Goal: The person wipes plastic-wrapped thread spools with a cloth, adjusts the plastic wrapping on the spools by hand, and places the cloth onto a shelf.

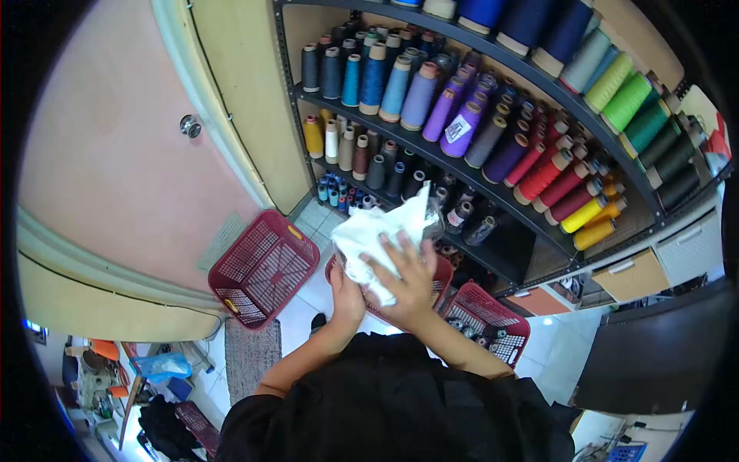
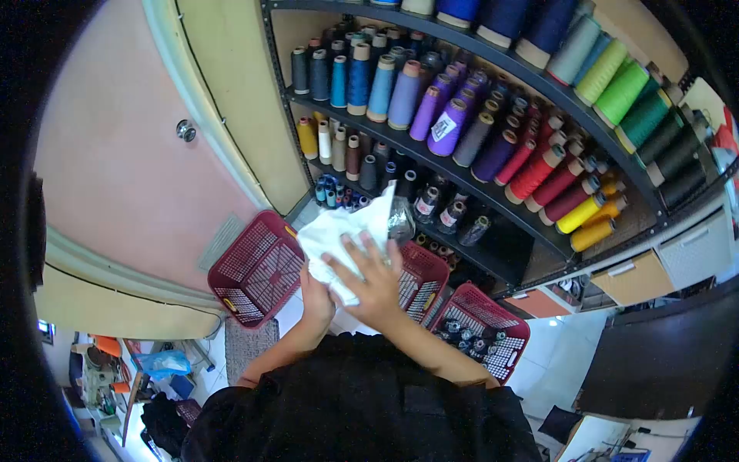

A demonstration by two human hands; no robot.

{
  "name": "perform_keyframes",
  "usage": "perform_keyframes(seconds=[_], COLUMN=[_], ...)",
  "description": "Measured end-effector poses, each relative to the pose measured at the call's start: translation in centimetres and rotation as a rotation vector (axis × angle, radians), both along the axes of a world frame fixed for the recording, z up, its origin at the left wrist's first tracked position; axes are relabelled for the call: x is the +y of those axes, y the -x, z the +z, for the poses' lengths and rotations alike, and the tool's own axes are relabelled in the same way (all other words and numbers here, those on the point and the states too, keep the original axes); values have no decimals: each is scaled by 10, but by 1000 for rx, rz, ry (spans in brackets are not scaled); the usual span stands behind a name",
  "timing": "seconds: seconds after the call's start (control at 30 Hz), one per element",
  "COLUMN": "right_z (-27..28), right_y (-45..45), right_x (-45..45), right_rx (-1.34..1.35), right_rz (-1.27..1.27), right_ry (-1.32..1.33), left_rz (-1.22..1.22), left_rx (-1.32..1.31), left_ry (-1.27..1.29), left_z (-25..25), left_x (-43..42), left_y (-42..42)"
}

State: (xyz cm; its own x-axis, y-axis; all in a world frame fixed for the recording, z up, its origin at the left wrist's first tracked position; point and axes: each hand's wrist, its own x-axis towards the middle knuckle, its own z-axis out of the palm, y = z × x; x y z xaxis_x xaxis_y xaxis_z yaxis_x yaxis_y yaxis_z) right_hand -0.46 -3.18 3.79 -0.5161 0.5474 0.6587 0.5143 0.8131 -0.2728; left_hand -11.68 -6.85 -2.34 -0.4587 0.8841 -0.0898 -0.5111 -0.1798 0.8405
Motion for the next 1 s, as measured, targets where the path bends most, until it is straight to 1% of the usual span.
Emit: perform_keyframes(seconds=[0.03,0.07,0.1,0.17,0.2,0.23,0.3,0.33,0.4,0.43,0.47,0.5,0.53,0.57,0.63,0.7,0.77,0.8,0.83,0.9,0.97,1.0], right_z=[-12,-17,-17,-16,-16,-4,13,12,6,-1,-7,-13,-23,-36,-47,-43,-9,-2,-5,-23,-48,-63], right_y=[1,1,-2,-13,-19,-25,-34,-35,-31,-27,-21,-17,-16,-16,-33,-45,-50,-47,-47,-46,-41,-41], right_x=[-5,-9,-6,0,8,15,32,31,29,18,6,-6,-15,-17,3,16,19,21,17,6,-9,-16], right_rx=[44,101,100,50,26,45,91,87,175,186,169,154,124,95,-60,113,301,381,375,95,-60,-74], right_rz=[93,103,97,86,-31,-111,-296,-304,-220,-156,-91,-25,-8,8,-47,-217,-268,-227,-230,-72,100,86], right_ry=[14,38,24,-23,-85,-84,-155,-156,-169,-135,-119,-99,-160,-220,-505,-547,-390,-342,-342,-441,-499,-482], left_rz=[23,-14,-22,64,69,-29,15,7,-6,-10,34,78,-3,-78,-79,-221,-282,-297,-312,-344,-764,-807], left_rx=[-114,-126,-127,-83,-33,-42,122,119,57,55,58,61,-130,-265,-384,-436,-480,-518,-559,-711,-1066,-1083], left_ry=[-75,-77,-90,16,55,53,11,11,-23,-28,3,37,11,-113,-80,5,56,72,90,172,-305,-285], left_z=[-5,-7,-6,-3,-6,22,44,44,43,30,6,-7,11,-12,19,39,45,38,32,25,-52,-43], left_x=[-1,0,2,0,5,1,-5,-6,-5,-3,1,3,-1,5,8,10,9,12,14,12,17,25], left_y=[-6,-8,-11,-17,-10,-7,-16,-19,-24,-25,-25,-24,-22,-14,-14,-6,-7,-10,-14,-19,-2,1])
